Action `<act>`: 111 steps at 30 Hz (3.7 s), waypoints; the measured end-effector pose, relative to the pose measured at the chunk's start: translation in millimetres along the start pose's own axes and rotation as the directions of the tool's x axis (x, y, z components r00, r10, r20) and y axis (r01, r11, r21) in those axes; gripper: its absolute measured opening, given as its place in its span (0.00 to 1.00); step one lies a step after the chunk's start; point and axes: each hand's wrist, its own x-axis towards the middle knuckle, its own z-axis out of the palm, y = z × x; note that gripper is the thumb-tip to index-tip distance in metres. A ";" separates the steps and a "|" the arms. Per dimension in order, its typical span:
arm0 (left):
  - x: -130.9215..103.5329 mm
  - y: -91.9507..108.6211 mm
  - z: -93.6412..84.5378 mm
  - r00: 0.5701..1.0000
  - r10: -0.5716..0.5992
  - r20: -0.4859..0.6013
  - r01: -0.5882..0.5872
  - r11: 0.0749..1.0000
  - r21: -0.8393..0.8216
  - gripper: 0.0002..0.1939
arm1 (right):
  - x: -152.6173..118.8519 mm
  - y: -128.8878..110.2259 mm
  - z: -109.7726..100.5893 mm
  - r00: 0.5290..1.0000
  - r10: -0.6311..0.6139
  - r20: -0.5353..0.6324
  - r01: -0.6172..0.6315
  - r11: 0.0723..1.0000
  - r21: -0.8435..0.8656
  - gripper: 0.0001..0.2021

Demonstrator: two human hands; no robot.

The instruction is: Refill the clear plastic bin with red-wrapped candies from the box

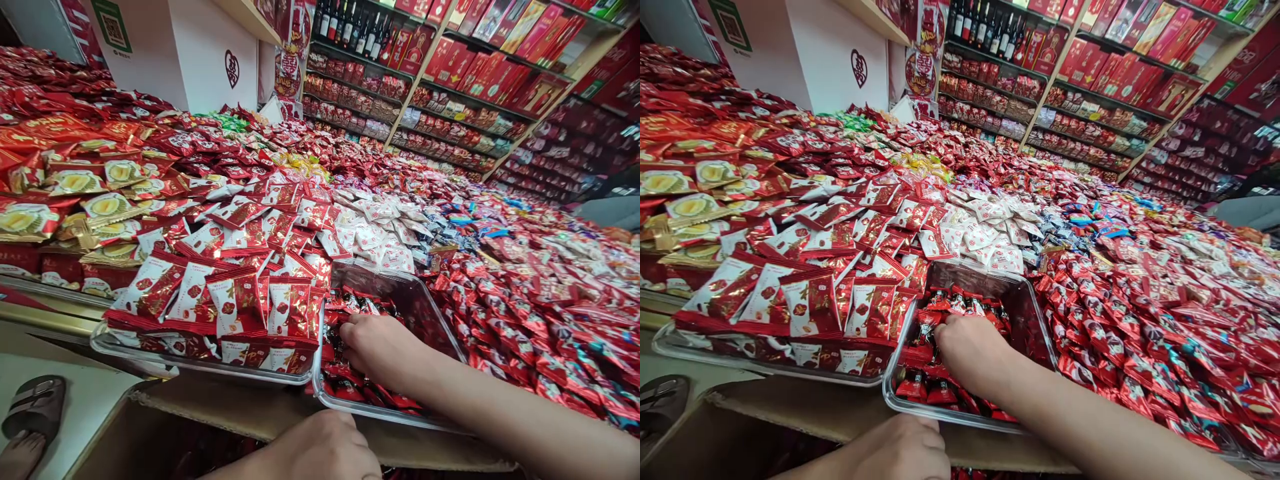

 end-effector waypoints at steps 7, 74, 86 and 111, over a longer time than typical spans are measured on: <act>-1.1 -0.8 0.3 1.000 0.000 -0.011 0.000 1.000 0.015 0.15 | 1.7 -4.7 5.6 0.992 -0.080 0.093 0.078 0.997 0.030 0.11; 1.5 3.7 -9.9 0.997 0.019 0.076 -0.026 0.996 0.086 0.14 | -6.6 15.8 8.7 0.956 0.173 0.236 -0.155 0.984 -0.091 0.07; 0.8 3.2 -7.0 0.997 0.018 0.076 -0.025 0.996 0.090 0.13 | -8.0 13.1 6.4 0.971 0.100 0.219 -0.088 0.994 -0.063 0.17; 0.5 0.2 -2.5 0.998 0.001 0.059 -0.005 0.998 0.061 0.17 | -33.1 7.5 -16.4 0.977 0.187 0.107 -0.177 0.979 -0.097 0.10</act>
